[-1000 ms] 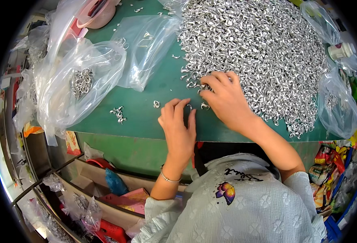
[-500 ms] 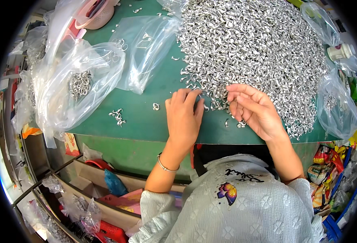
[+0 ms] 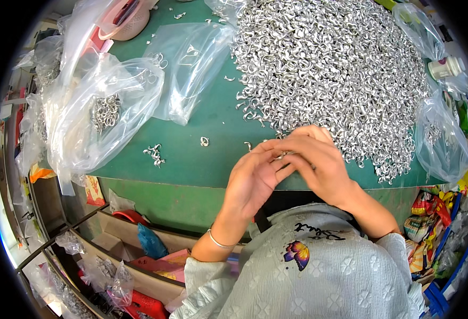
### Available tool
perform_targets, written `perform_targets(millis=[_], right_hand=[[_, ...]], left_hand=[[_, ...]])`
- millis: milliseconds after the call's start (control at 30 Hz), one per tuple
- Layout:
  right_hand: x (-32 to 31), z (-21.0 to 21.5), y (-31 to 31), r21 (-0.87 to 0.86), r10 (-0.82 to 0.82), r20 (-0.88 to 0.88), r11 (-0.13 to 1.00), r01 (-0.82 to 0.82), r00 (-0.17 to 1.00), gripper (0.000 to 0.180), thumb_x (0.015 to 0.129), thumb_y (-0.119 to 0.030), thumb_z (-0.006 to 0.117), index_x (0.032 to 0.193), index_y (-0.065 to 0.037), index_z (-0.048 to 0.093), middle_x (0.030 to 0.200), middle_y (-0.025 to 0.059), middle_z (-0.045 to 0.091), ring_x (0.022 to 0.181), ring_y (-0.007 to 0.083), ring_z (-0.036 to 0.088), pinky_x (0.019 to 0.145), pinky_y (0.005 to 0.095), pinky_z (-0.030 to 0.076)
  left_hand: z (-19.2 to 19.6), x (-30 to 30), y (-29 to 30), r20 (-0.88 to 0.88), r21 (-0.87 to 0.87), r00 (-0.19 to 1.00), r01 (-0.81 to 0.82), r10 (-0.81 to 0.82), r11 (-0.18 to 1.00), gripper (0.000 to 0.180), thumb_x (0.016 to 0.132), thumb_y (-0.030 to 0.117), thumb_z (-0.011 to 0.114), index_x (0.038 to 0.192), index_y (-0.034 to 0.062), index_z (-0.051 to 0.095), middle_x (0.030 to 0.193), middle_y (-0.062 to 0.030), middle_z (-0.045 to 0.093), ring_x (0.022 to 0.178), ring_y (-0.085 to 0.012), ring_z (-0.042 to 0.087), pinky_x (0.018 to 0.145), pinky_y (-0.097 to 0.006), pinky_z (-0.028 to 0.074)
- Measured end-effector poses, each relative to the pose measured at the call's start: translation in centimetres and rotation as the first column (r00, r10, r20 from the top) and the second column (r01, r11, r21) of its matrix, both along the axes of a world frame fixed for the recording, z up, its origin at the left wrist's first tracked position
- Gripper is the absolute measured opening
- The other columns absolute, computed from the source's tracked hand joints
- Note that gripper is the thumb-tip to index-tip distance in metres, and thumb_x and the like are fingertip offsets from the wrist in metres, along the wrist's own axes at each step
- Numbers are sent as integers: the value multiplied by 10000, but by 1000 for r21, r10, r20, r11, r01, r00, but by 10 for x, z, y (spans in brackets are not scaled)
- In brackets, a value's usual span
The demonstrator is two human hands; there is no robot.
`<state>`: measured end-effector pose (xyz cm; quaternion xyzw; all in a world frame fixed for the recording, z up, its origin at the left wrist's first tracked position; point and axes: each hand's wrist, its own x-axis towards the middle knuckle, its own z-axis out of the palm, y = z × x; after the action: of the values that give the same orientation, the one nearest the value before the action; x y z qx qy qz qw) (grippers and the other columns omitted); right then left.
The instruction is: The person sorts through a large pile of small silver-colored metal components on a green workbench by hand, picking up individual pieces and moving them to different sections of the table.
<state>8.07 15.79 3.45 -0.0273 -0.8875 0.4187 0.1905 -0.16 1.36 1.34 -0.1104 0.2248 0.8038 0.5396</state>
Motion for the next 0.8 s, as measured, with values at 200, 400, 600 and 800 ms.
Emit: perform_targets(millis=[200, 400, 600, 800], right_hand=[[-24, 0, 18, 178, -97, -72, 978, 109, 993, 193, 747, -67, 682, 932, -37, 637, 964, 80, 604, 878, 252, 539, 756, 361, 410], [-50, -16, 20, 450, -156, -9, 882, 143, 988, 210, 747, -74, 669, 952, -45, 636, 974, 80, 552, 915, 250, 496, 776, 370, 394], [-33, -11, 16, 485, -89, 112, 874, 23, 990, 224, 755, -78, 651, 975, -37, 630, 1055, 104, 553, 1000, 263, 487, 834, 378, 384], [-62, -23, 14, 420, -37, -23, 907, 43, 999, 177, 735, -53, 629, 912, -46, 639, 987, 79, 555, 972, 250, 483, 806, 374, 372]], left_hand=[[-10, -5, -2, -385, -144, 922, -13, -44, 990, 176, 949, 64, 458, 1041, -19, 583, 848, -40, 568, 719, -111, 522, 641, -230, 417], [-2, -39, 6, -837, -532, 232, -556, -495, 639, 154, 873, 33, 583, 1023, -3, 590, 760, -70, 515, 627, -139, 493, 556, -270, 401], [-10, -58, 12, -788, -452, -44, -635, -614, 626, 274, 762, -4, 680, 1025, 34, 611, 750, -76, 455, 615, -187, 451, 567, -300, 403], [0, -56, 16, -735, -495, -67, -628, -675, 601, 250, 765, -5, 664, 1006, 29, 611, 762, -88, 457, 604, -209, 453, 555, -327, 394]])
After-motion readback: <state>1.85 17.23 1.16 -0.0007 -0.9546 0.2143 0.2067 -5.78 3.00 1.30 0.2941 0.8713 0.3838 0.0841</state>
